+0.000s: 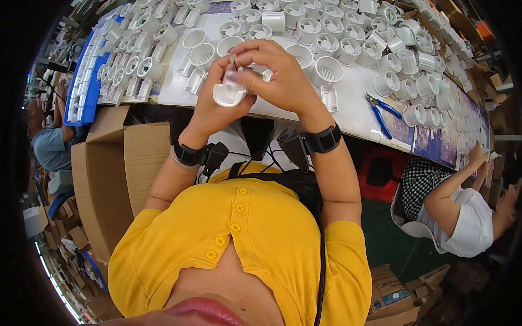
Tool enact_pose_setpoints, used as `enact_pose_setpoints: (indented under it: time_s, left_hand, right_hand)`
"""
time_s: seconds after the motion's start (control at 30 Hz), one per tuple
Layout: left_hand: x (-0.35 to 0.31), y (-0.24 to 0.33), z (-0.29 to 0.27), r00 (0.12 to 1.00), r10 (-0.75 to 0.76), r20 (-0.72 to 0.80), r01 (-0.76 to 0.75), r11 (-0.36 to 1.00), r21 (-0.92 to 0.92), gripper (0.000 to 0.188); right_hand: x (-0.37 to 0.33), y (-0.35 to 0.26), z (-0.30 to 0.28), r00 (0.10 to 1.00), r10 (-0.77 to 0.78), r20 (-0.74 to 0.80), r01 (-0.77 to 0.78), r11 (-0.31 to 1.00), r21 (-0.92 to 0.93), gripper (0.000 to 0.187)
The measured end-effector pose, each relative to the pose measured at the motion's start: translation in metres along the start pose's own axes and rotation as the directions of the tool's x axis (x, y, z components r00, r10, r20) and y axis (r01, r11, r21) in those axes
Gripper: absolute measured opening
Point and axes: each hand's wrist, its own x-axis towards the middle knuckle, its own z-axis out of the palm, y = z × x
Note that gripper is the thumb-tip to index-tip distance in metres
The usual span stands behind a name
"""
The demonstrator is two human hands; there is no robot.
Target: The person picks up a white plastic housing and a fan, inserts the fan into the housing, and threads the wires through a side opening. They then connect the wires to a small circuit board, tuck the assembly into the housing, and place the unit into a blue tray.
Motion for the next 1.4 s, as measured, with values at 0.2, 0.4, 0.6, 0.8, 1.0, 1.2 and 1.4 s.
enact_pose_setpoints:
  time_s: [0.2,0.4,0.6,0.8,1.0,1.2,1.4]
  left_hand:
    - [-0.005,0.011,0.004,0.995,-0.102,0.0,0.102,0.993,-0.059,0.065]
    - [0.004,0.0,0.005,0.985,0.111,-0.135,-0.139,0.965,-0.224,0.06]
    - [0.016,0.006,0.005,0.905,0.315,-0.284,-0.381,0.899,-0.215,0.048]
    - [0.021,0.01,0.015,0.908,0.263,-0.326,-0.36,0.887,-0.289,0.04]
    - [0.016,0.017,0.02,0.905,0.277,-0.324,-0.386,0.854,-0.348,0.042]
    - [0.012,0.029,0.014,0.935,0.176,-0.307,-0.314,0.812,-0.492,0.035]
    - [-0.008,0.04,0.003,0.916,0.208,-0.344,-0.363,0.795,-0.486,0.031]
  right_hand:
    - [-0.001,0.006,0.015,0.99,0.016,-0.138,-0.005,0.996,0.084,0.015]
    - [0.014,0.001,0.012,0.958,0.283,-0.05,-0.193,0.762,0.618,0.02]
    - [-0.006,-0.009,0.046,0.924,0.369,-0.102,-0.104,0.497,0.861,0.027]
    - [-0.005,-0.015,0.056,0.911,0.368,-0.189,0.046,0.363,0.931,0.022]
    - [-0.004,-0.021,0.058,0.927,0.286,-0.241,0.113,0.4,0.909,0.022]
    - [-0.011,-0.021,0.053,0.91,0.343,-0.232,0.026,0.511,0.859,0.019]
    - [-0.01,-0.059,0.073,0.888,0.326,-0.325,0.081,0.584,0.808,0.013]
